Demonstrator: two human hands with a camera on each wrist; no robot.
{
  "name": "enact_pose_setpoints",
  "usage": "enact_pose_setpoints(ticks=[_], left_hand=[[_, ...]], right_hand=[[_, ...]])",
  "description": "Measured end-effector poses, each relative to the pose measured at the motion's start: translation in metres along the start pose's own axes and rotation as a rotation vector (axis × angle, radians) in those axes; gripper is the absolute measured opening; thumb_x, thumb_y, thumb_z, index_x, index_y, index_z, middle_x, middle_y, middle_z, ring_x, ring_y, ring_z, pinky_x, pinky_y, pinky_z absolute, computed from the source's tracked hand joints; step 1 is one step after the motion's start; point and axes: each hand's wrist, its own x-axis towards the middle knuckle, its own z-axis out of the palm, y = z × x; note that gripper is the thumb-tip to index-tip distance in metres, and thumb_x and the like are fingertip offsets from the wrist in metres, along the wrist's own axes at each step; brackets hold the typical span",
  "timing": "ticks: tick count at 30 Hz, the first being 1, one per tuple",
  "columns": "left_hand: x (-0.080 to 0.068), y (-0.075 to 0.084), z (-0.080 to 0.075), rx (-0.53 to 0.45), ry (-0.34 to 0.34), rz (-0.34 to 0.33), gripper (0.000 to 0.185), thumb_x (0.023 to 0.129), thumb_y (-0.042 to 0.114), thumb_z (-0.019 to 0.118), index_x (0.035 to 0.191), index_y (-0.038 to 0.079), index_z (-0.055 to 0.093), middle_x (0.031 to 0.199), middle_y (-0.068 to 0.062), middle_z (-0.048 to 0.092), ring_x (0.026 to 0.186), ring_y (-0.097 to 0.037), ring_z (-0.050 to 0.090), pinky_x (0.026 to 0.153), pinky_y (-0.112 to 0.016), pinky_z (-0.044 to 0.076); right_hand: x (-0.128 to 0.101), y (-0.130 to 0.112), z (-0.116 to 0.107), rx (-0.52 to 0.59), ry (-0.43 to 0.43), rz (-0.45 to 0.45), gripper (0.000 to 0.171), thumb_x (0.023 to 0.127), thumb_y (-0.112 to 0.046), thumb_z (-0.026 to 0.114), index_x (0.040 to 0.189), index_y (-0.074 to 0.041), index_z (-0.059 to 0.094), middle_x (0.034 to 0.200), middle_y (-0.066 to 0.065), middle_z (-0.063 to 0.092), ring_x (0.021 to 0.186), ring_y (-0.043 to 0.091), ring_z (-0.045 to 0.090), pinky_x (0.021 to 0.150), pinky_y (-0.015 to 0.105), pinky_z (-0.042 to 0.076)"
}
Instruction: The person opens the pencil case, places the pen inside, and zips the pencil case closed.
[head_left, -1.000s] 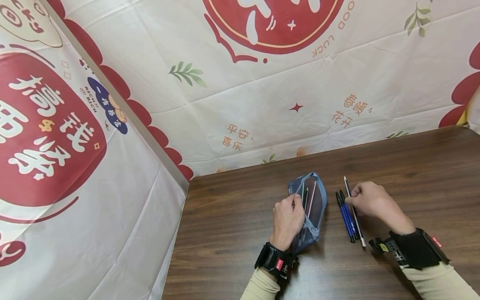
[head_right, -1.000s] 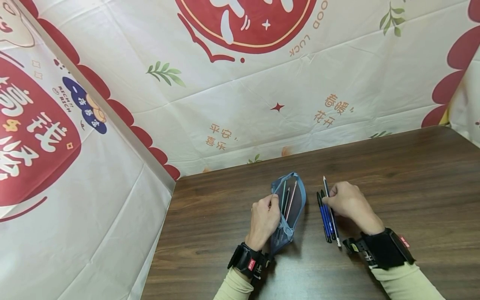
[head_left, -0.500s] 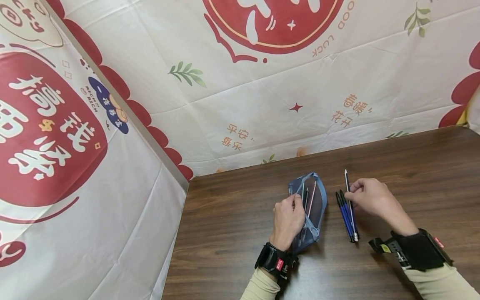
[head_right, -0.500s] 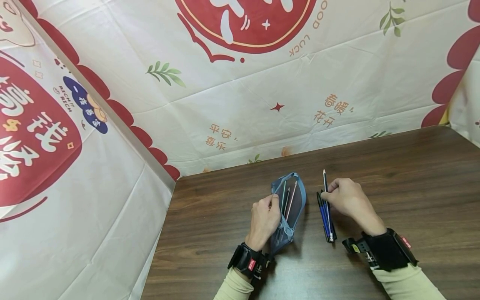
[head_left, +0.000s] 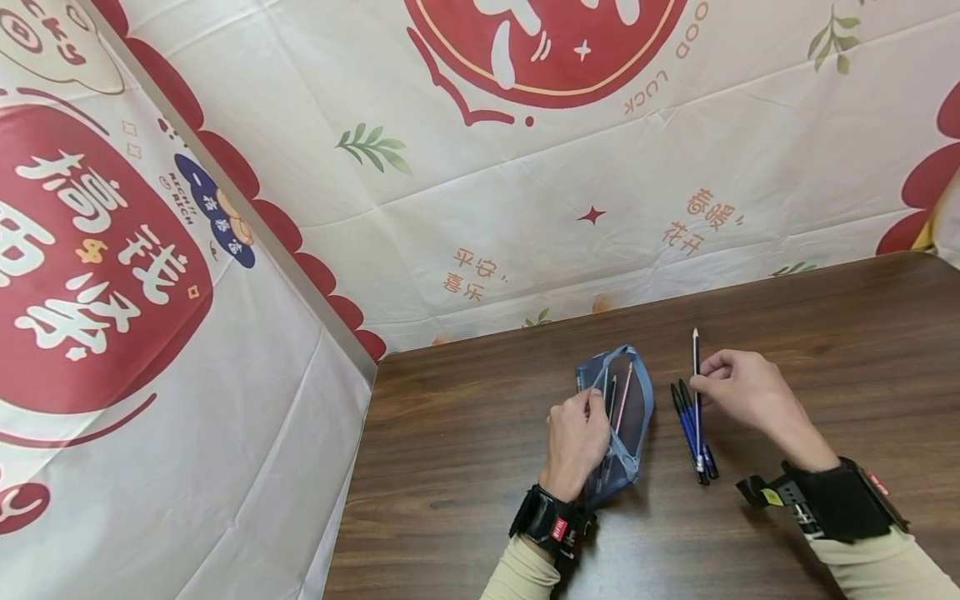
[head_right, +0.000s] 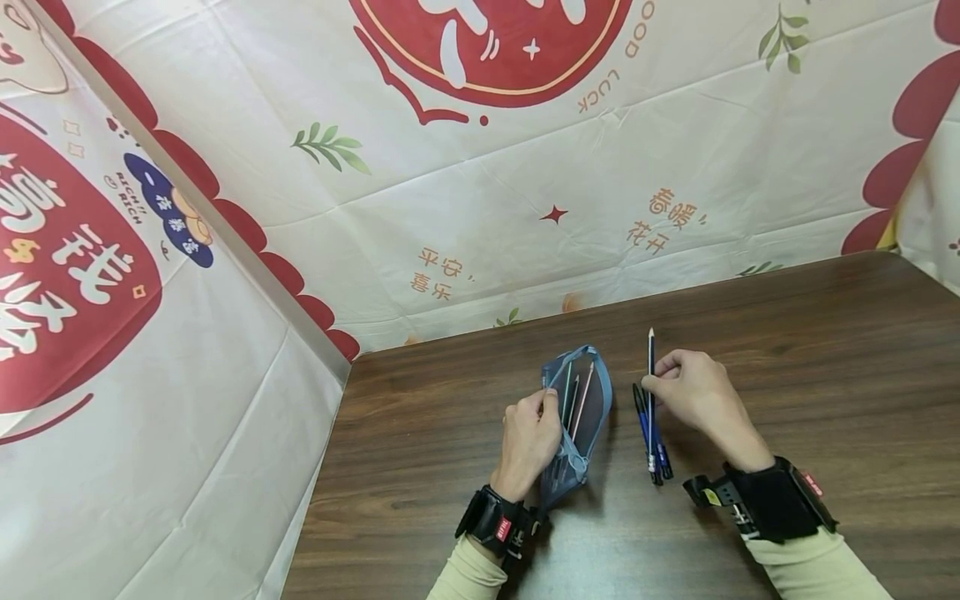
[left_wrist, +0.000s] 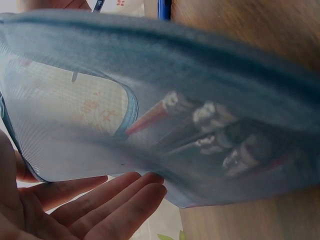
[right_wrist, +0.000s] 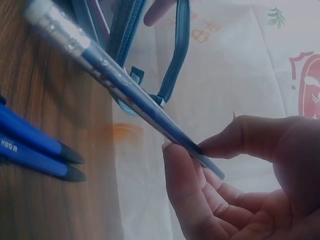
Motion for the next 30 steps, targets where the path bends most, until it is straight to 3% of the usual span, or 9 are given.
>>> enact_pose_setpoints(ticks=[14, 25, 30], left_hand=[[0.0, 0.001, -0.001, -0.002, -0.009, 0.003, 0.046, 0.104, 0.034, 0.041, 0.06, 0.02, 0.041, 0.051, 0.007, 0.028, 0.043, -0.012, 0.03, 0.045, -0.026, 0.026], [0.0, 0.002, -0.001, 0.008, -0.005, -0.007, 0.046, 0.104, 0.036, 0.041, 0.06, 0.021, 0.043, 0.052, 0.006, 0.034, 0.048, -0.011, 0.043, 0.049, -0.025, 0.033], [0.0, 0.002, -0.002, 0.001, -0.01, -0.003, 0.045, 0.104, 0.035, 0.042, 0.06, 0.021, 0.044, 0.051, 0.006, 0.033, 0.046, -0.011, 0.04, 0.047, -0.025, 0.031]], right_hand=[[-0.005, -0.008, 0.0, 0.061, 0.066, -0.029, 0.034, 0.095, -0.021, 0.06, 0.112, 0.009, 0.057, 0.087, 0.012, 0.072, 0.071, 0.023, 0.072, 0.059, 0.031, 0.051], [-0.008, -0.011, 0.0, 0.07, 0.11, -0.05, 0.034, 0.096, -0.024, 0.06, 0.112, 0.006, 0.057, 0.088, 0.012, 0.073, 0.068, 0.015, 0.07, 0.059, 0.029, 0.047], [-0.008, -0.011, 0.0, 0.087, 0.126, -0.068, 0.034, 0.097, -0.023, 0.06, 0.112, 0.007, 0.058, 0.09, 0.015, 0.073, 0.067, 0.014, 0.07, 0.059, 0.027, 0.049]])
